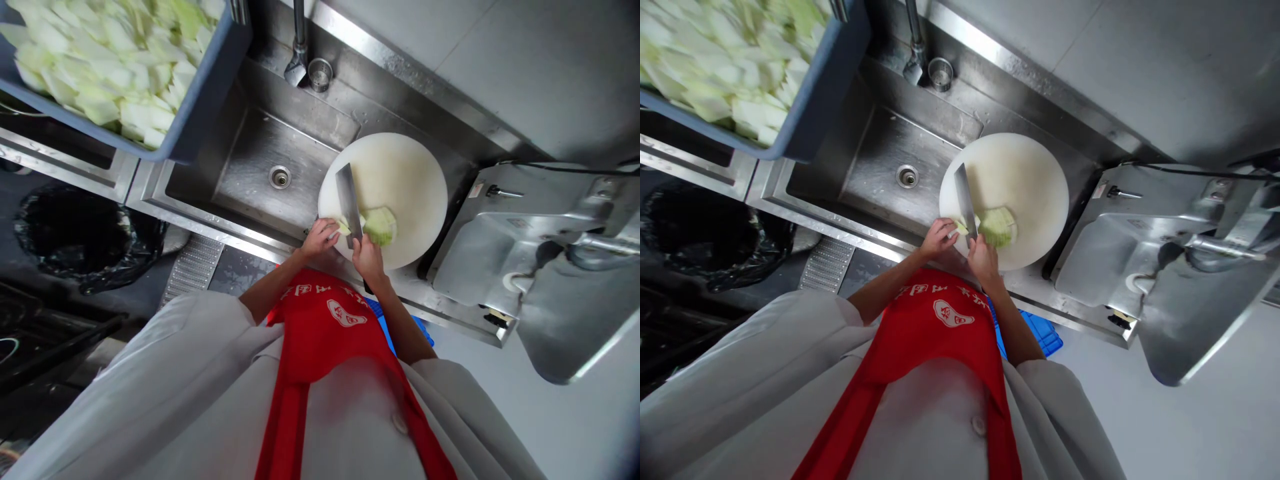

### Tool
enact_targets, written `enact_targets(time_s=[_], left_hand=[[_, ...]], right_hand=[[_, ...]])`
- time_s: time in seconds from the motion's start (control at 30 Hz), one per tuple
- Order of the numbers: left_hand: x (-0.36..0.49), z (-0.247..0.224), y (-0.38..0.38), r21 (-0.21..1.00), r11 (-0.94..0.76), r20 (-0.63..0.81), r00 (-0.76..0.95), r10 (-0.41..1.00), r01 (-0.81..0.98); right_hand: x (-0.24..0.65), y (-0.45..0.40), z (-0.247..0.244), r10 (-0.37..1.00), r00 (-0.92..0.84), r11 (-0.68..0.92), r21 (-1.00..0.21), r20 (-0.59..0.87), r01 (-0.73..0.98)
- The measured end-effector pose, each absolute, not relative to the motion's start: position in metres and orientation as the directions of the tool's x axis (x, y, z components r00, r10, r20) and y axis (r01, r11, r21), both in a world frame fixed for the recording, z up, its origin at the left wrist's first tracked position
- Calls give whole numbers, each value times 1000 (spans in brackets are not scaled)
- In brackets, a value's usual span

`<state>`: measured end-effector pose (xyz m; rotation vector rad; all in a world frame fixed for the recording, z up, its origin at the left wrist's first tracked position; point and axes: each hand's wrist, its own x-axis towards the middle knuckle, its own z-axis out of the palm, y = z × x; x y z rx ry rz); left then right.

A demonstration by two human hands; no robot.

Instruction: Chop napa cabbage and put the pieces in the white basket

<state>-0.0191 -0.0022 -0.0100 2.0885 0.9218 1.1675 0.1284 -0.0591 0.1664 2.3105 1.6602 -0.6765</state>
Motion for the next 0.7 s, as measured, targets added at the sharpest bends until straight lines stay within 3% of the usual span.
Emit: enact_targets(time_s=[0.27, 0.53, 0.7], left_hand=[[-15, 1, -6, 719, -678, 570, 426, 703, 155], [1, 18, -3, 771, -549, 470, 294, 832, 322], [-3, 32, -5, 812, -481, 455, 156, 876, 330]], right_hand=[[124, -62, 171, 829, 200, -284, -84, -522, 955], [132, -56, 174, 839, 182, -276, -113, -513, 954], [137, -63, 191, 880, 255, -317, -95, -401, 944]])
